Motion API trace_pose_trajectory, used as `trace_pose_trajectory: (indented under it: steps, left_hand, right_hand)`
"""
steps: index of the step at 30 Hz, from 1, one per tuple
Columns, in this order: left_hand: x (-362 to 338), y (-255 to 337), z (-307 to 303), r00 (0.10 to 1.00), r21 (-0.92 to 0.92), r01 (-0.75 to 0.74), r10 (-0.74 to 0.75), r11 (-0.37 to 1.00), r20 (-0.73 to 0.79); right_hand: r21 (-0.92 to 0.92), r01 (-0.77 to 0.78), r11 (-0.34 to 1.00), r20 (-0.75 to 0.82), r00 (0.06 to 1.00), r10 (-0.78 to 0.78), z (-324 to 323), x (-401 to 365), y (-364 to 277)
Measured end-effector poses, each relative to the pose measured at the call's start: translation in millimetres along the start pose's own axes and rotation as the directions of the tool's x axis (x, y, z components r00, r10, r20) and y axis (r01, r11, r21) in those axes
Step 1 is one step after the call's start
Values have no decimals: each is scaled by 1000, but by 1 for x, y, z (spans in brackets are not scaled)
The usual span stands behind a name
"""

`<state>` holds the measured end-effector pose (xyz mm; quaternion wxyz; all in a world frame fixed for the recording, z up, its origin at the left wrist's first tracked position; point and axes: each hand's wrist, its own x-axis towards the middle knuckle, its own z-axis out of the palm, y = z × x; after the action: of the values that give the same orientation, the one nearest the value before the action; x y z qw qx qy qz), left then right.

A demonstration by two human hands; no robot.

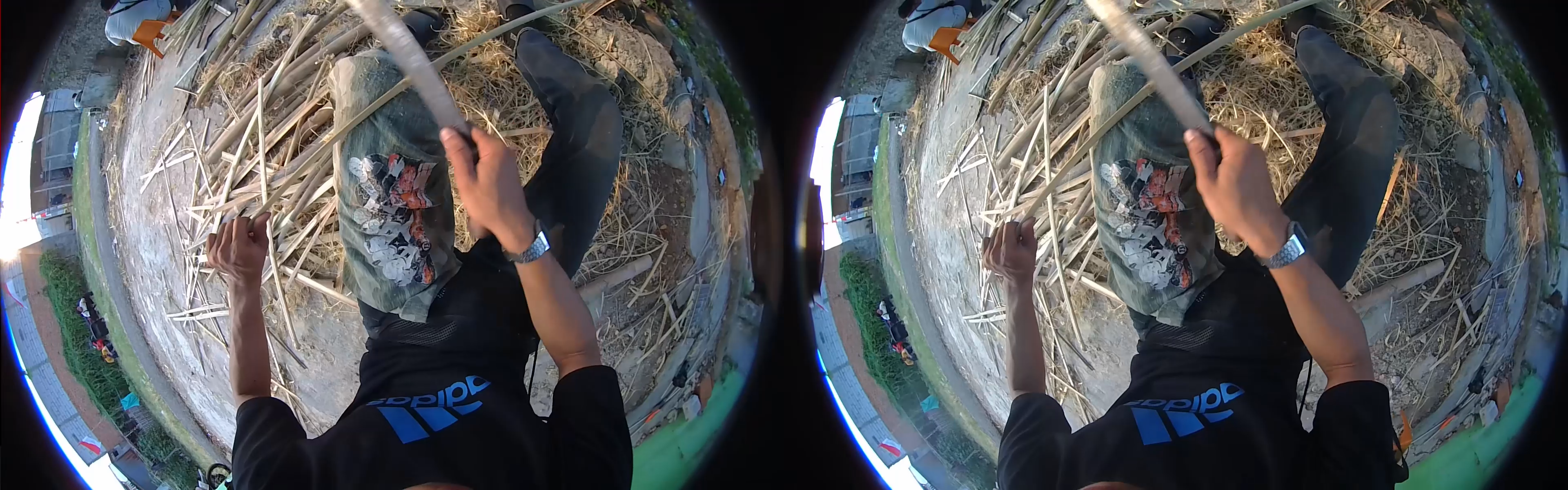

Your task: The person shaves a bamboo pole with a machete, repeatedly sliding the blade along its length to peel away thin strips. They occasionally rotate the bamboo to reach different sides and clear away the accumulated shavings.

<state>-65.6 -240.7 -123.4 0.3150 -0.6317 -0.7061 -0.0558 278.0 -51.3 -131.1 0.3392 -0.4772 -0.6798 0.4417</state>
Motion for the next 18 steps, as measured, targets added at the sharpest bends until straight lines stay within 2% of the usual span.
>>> trace_pose_trajectory:
  steps: [2, 4, 5, 6, 7, 8, 9, 10, 11, 12, 14, 18]
  left_hand:
    - [6, 1, -3, 1000, -5, -21, 21, 1000, -3]
    - [8, 1, -7, 999, -26, -31, 30, 999, -35]
    - [4, -3, -8, 999, -74, -19, 21, 997, 29]
    - [0, -9, -9, 999, -67, -17, 19, 998, 30]
    - [-4, -15, -10, 960, -238, 163, -98, 957, 262]
    - [-8, -18, -12, 855, -356, 369, -163, 859, 493]
    - [-7, -10, -18, 871, -435, 382, -160, 816, 464]
    - [-6, -6, -22, 868, -431, 391, -170, 813, 467]
    - [-5, -2, -27, 834, -480, 465, -185, 744, 520]
    - [-4, 1, -33, 796, -520, 536, -193, 665, 573]
    - [-2, 4, -39, 794, -519, 545, -206, 658, 572]
    - [-11, -14, -31, 791, -535, 547, -187, 644, 583]
  right_hand:
    - [59, 112, 992, 179, 977, -120, 24, -26, -6]
    - [22, 67, 998, 336, 939, -70, 21, -33, -18]
    - [49, 35, 998, 307, 951, -48, 19, -31, -15]
    - [75, 5, 997, 282, 959, -26, 13, -29, -9]
    - [52, 68, 996, 182, 980, -76, 2, -26, -4]
    - [107, -33, 994, 127, 992, 19, -2, -25, 4]
    - [129, -40, 991, 77, 997, 30, -15, -23, 4]
    - [188, -88, 978, 32, 996, 83, -24, -21, 5]
    - [168, -90, 982, 1, 996, 91, -33, -19, 19]
    - [264, -162, 951, -17, 985, 172, -40, -17, 15]
    - [262, -114, 958, -108, 983, 146, -44, -11, 18]
    - [208, -84, 974, -116, 987, 110, -45, -1, 18]
